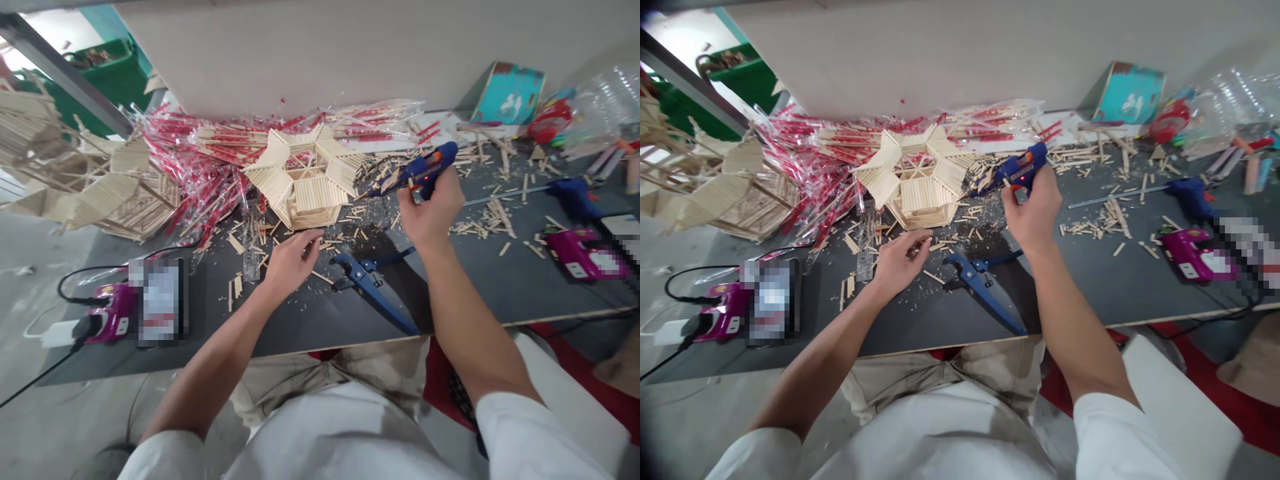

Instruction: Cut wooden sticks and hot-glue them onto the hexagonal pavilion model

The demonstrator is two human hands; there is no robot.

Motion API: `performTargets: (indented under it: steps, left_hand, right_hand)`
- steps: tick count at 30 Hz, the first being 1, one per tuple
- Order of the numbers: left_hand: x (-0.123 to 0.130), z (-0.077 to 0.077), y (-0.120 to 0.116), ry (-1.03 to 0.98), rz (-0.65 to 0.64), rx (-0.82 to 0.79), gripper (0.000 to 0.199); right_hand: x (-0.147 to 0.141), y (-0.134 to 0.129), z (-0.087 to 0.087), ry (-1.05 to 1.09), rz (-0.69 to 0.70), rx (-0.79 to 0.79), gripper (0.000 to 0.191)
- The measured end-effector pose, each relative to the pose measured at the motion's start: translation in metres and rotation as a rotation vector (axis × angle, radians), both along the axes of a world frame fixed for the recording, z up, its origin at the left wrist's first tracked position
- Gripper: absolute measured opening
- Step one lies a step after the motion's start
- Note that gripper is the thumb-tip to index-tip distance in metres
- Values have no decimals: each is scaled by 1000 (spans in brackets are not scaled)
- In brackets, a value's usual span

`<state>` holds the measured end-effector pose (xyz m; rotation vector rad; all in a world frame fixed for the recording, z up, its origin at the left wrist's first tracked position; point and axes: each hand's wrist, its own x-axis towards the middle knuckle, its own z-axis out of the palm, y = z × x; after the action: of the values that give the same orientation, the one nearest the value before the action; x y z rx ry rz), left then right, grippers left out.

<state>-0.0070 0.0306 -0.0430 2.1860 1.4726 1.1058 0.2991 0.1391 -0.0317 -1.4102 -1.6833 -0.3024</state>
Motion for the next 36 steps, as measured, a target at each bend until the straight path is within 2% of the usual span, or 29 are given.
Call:
performTargets:
  steps: [5, 14, 28, 36]
  left_hand:
    - [1, 2, 0, 18, -46, 44, 31]
    - [1, -1, 0, 66, -76, -32, 35]
    - [1, -5, 1, 65, -70, -16, 38]
    - [0, -6, 2, 34, -100, -22, 38]
  right_hand:
    - [4, -1, -1, -19, 29, -16, 57]
    - [4, -5, 7, -15, 74, -68, 63]
    - [-8, -10, 11, 27, 13, -111, 55]
    - [-9, -7, 10, 35, 47, -48, 51]
